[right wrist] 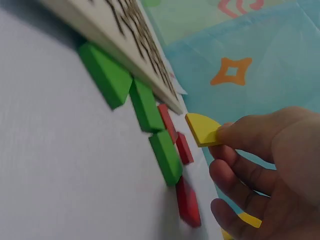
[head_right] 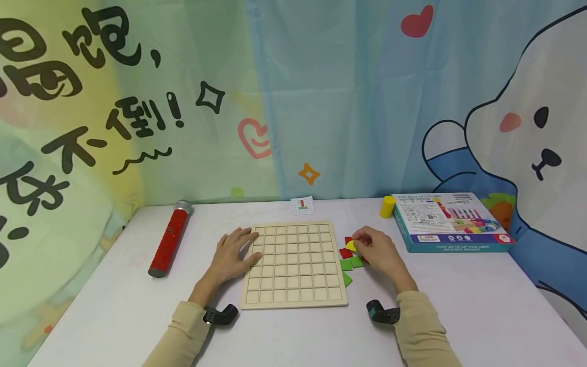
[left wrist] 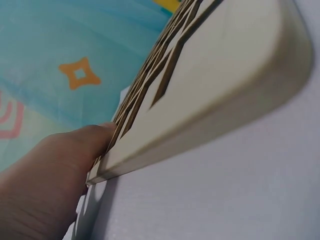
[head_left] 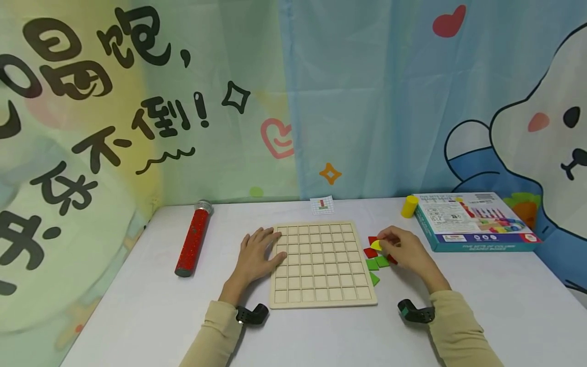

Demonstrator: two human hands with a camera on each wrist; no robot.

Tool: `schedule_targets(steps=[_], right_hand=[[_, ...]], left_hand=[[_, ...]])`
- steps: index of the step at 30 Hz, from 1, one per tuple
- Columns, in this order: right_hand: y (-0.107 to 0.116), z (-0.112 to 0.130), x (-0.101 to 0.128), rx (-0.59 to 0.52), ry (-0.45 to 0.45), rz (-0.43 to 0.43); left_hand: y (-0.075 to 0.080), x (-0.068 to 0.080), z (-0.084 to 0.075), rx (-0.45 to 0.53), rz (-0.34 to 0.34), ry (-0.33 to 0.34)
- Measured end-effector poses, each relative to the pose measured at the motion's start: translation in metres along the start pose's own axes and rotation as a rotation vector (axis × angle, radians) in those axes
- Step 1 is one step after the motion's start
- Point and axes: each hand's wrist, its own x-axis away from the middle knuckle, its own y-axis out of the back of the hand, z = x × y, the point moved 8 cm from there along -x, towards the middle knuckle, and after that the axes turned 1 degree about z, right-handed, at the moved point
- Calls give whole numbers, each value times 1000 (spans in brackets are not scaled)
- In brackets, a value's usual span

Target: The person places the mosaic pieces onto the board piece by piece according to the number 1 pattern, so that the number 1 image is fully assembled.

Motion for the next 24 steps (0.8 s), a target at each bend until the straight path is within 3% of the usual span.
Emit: schedule_targets(steps=[10, 19, 24], right_hand=[[-5, 18, -4, -55, 66, -42], [-17, 33, -12, -68, 76, -12], [-25, 42, -16, -72, 106, 1]], left_hand=[[3, 3, -6, 17, -10, -6], [4, 2, -8, 3, -32, -20], [0, 1, -5, -18, -11, -7]])
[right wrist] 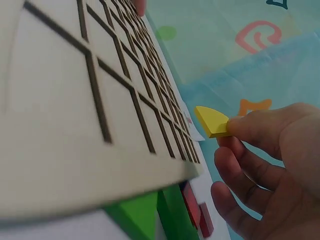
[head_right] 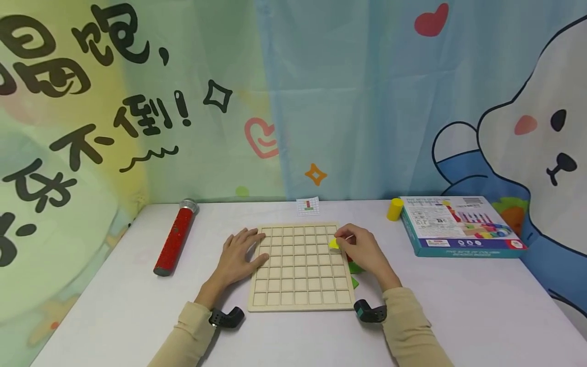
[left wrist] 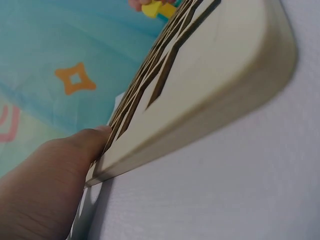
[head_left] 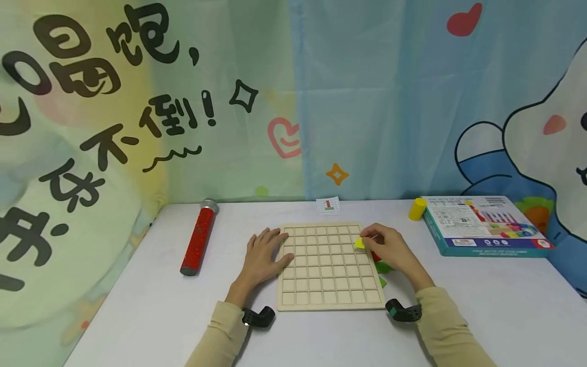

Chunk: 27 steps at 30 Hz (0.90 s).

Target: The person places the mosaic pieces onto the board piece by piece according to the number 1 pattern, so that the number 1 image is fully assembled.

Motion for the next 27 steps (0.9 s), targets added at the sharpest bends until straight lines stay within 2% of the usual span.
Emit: schedule_targets(steps=[11, 27], right_hand=[[-9, 20, -11, -42, 101, 2], [-28, 29, -23, -81, 102, 54]], left_hand=[[0, 0, 2, -4, 6, 10], [0, 0, 1, -8, -2, 4]])
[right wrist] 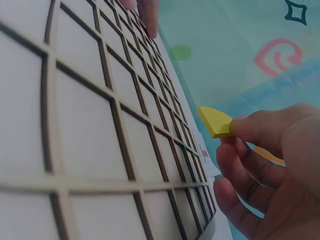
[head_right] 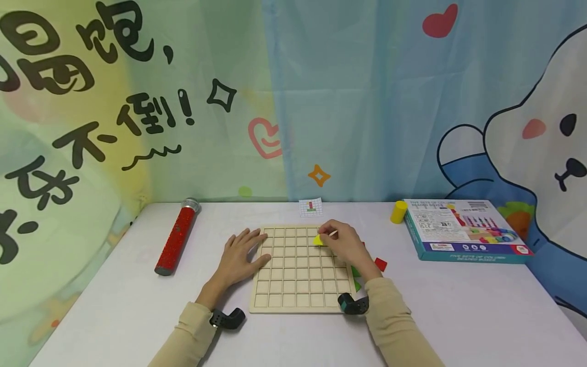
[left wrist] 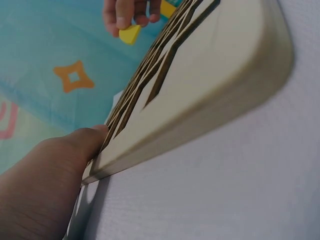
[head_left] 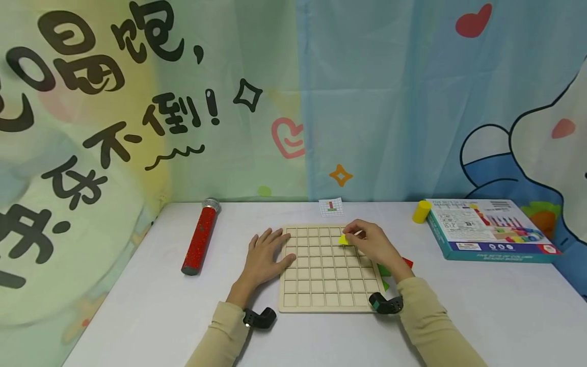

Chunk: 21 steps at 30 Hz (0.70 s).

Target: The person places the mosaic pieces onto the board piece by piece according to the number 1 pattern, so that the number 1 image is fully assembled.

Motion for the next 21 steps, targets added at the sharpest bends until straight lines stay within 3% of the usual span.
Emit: schedule_targets(steps=[13, 21], right_hand=[[-17, 18, -15, 1, 65, 30], [-29, 20, -21, -5, 57, 57]], left_hand=[[1, 1, 0, -3, -7, -10], [1, 1, -1, -10, -7, -11]])
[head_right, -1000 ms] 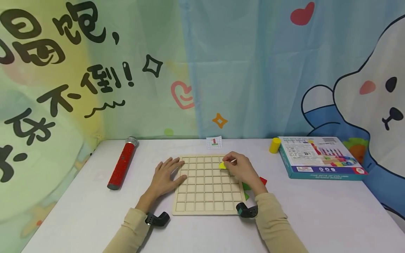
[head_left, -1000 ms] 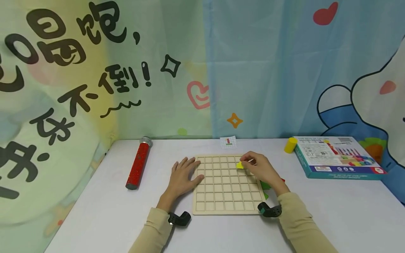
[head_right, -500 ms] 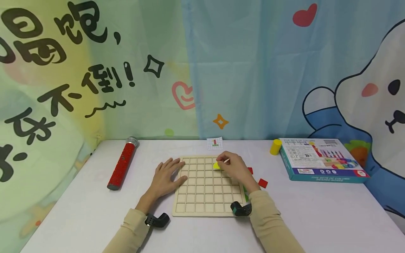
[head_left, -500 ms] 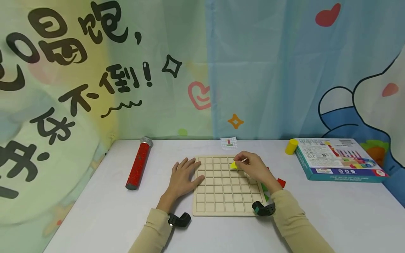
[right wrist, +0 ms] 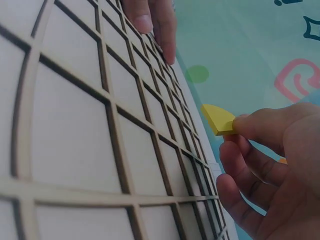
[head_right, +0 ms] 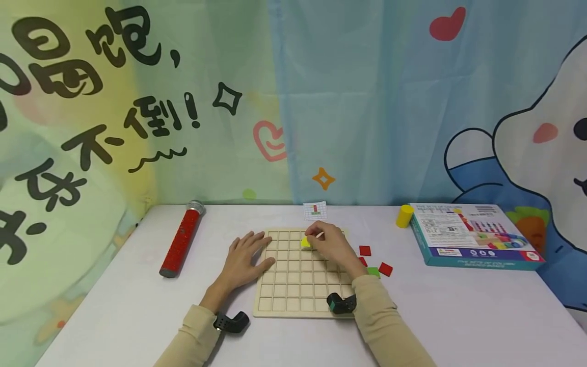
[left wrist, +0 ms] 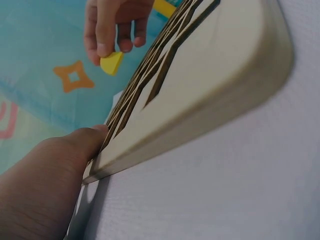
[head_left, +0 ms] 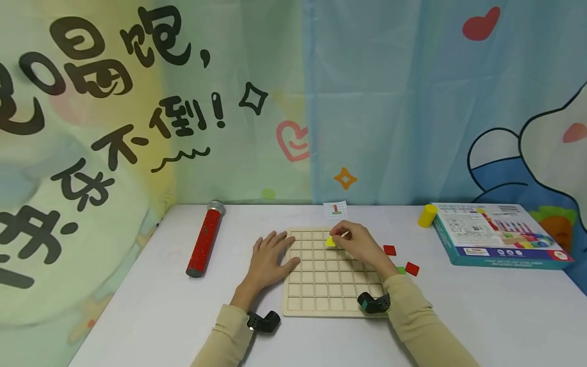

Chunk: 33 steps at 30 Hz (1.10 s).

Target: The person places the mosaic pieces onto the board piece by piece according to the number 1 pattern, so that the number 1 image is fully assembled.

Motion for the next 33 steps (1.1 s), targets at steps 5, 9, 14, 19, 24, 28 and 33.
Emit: schedule_targets(steps=[5, 9, 14, 19, 24, 28, 33], right_hand=[[-6, 0, -5, -7, -15, 9], [-11, 1, -8, -17, 0, 24], [-17, 2, -14, -21, 14, 32], [-21, 1, -18, -7, 2, 24], [-24, 4, -20, 5, 2, 29], [-27, 3, -22, 30, -15, 30], [-30, -1, -24, 70, -2, 26]], left_hand=[[0, -1, 0, -7, -2, -3], [-1, -1, 0, -15, -5, -6], [-2, -1, 1, -20, -21, -16], [-1, -1, 0, -27, -23, -20], [0, -1, 0, -24, -17, -13], [0, -1, 0, -17, -5, -8], [0, -1, 0, -19, 2, -1]])
